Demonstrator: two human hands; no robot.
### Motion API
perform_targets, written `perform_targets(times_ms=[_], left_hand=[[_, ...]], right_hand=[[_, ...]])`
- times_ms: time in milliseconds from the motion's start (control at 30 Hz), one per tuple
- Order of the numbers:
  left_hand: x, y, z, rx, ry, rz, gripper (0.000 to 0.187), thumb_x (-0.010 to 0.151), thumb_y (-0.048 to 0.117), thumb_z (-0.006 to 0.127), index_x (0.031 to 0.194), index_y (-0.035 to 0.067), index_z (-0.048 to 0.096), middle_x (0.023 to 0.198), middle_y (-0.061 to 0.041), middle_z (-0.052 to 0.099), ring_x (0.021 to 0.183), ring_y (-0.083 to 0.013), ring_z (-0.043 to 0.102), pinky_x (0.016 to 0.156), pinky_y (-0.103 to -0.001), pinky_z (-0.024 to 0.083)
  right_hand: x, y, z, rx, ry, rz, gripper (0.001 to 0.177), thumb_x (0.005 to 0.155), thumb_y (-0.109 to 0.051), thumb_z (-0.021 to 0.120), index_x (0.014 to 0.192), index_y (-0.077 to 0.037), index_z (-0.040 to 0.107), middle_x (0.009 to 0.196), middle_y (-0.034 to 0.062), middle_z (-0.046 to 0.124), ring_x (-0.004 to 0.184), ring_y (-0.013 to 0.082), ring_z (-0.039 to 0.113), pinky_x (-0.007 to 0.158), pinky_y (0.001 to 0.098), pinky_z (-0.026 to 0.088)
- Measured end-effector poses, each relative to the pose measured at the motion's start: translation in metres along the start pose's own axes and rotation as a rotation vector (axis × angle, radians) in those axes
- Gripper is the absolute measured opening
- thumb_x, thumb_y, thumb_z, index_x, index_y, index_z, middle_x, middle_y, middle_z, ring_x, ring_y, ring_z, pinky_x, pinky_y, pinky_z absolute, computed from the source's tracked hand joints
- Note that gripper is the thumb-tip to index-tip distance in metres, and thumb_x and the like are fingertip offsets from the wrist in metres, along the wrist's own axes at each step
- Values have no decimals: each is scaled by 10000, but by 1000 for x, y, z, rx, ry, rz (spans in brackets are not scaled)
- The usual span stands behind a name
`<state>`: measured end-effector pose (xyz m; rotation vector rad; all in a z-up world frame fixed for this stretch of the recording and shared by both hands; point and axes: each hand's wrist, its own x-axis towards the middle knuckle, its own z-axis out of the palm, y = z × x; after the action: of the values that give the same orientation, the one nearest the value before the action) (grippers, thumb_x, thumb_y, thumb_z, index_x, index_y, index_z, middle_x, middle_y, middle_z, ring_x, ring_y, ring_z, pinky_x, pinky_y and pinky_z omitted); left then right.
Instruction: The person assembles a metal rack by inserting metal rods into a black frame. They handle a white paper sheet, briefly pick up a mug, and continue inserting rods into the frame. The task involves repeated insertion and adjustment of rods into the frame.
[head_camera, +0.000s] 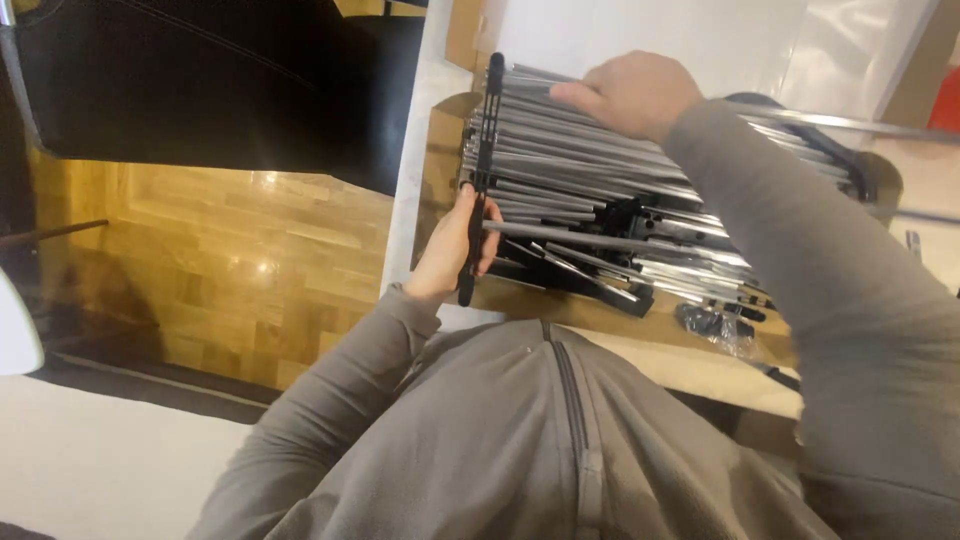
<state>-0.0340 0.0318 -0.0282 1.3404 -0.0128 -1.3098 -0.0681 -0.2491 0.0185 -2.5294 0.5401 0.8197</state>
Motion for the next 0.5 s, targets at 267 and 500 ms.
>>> perform_targets(times_ms=[267, 500], left_hand=[[21, -5, -14, -19, 40, 71, 542, 1073, 528, 302, 857, 98, 551, 473, -27, 435, 358, -158, 450, 344, -261, 363], [34, -24, -25, -184, 53, 36, 579, 1103, 502, 278, 832, 78, 566, 419, -35, 362, 288, -173, 436, 254, -255, 314]], right_hand=[[-16, -16, 97, -262, 667, -271, 336, 1041, -439, 672, 1061, -103, 689, 1002, 62, 628, 956, 288, 629, 788, 428, 498], [-45, -10, 186, -69, 463, -330, 413, 1077, -467, 489, 939, -92, 592, 802, 76, 615, 790, 313, 688, 675, 427, 549]])
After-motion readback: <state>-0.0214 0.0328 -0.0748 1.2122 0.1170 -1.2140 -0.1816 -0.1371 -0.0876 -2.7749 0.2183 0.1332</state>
